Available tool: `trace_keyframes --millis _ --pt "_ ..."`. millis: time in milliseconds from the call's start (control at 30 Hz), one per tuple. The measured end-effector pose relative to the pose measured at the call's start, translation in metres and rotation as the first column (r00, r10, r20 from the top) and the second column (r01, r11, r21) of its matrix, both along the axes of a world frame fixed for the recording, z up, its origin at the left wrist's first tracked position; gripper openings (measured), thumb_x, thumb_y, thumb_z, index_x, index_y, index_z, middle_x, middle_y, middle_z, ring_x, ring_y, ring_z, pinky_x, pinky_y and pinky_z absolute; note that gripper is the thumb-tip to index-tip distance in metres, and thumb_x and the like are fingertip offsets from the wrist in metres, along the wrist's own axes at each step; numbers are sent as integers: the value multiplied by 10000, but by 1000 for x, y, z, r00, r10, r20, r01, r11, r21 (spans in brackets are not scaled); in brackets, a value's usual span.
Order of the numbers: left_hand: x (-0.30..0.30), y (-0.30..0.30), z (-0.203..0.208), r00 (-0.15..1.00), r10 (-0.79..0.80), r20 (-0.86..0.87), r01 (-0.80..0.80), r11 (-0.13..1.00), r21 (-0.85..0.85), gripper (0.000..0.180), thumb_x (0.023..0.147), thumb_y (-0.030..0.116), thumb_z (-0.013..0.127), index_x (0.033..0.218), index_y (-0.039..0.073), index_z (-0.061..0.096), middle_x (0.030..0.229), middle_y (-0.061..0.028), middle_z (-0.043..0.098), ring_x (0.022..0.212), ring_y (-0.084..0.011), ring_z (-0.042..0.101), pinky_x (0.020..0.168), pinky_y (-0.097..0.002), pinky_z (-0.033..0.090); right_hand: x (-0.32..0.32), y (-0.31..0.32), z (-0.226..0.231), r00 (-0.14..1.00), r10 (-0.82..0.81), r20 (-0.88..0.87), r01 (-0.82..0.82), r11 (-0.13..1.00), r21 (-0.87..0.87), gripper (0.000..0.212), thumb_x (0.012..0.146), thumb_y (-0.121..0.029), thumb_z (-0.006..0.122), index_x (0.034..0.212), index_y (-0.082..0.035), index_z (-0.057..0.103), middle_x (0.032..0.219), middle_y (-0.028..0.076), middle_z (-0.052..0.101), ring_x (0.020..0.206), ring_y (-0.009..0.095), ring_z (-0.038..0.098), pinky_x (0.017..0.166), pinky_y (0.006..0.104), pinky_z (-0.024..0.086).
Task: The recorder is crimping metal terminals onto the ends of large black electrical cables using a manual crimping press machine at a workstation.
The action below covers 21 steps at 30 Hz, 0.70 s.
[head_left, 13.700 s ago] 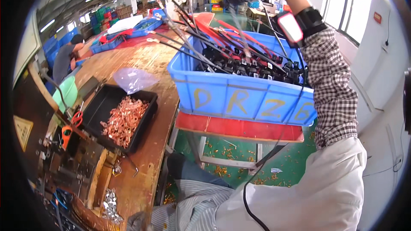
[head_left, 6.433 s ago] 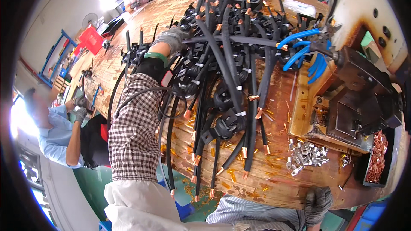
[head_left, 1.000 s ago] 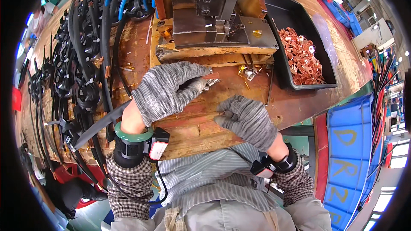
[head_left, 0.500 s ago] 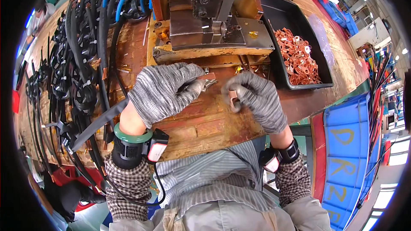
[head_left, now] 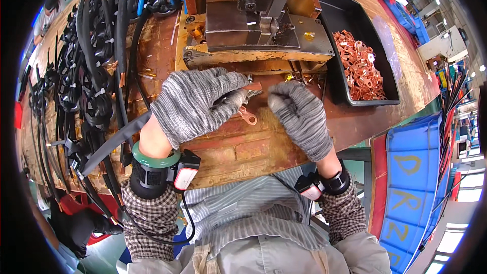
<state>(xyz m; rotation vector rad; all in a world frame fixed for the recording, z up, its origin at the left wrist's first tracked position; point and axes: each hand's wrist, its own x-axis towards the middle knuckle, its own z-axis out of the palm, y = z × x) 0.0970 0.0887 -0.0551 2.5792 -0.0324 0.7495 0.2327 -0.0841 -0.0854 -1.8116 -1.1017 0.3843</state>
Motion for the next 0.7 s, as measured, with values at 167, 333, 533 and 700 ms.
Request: trace_keyframes --millis 167,333,533,700 --pt "-1 0 1 999 22 42 -25 997 72 204 752 166 667 905 34 637 768 -132 630 656 -286 618 580 -334 490 -16 3 0 832 129 539 -64 988 -139 361 745 -345 641 955 -56 592 885 135 555 828 296 558 715 376 470" --pt "0 0 0 999 38 15 -39 999 30 211 751 157 665 916 30 635 778 -136 632 662 -282 624 579 -331 493 -28 18 -1 809 189 556 -30 959 -283 354 748 -320 625 983 -61 571 924 133 545 862 288 542 721 376 472" --pt "-1 2 -1 1000 29 5 -29 999 16 219 757 158 661 930 27 631 782 -138 632 663 -278 627 583 -329 494 -25 13 2 891 155 426 -97 983 -154 268 790 -239 612 967 -45 559 894 118 563 818 259 562 708 351 477" --pt "0 0 1 1000 30 1 -30 999 34 218 765 161 656 936 29 631 785 -139 634 658 -275 627 583 -326 494 -5 7 12 915 95 -392 -83 995 47 206 841 -154 601 996 -26 556 807 28 574 644 85 520 595 223 443"
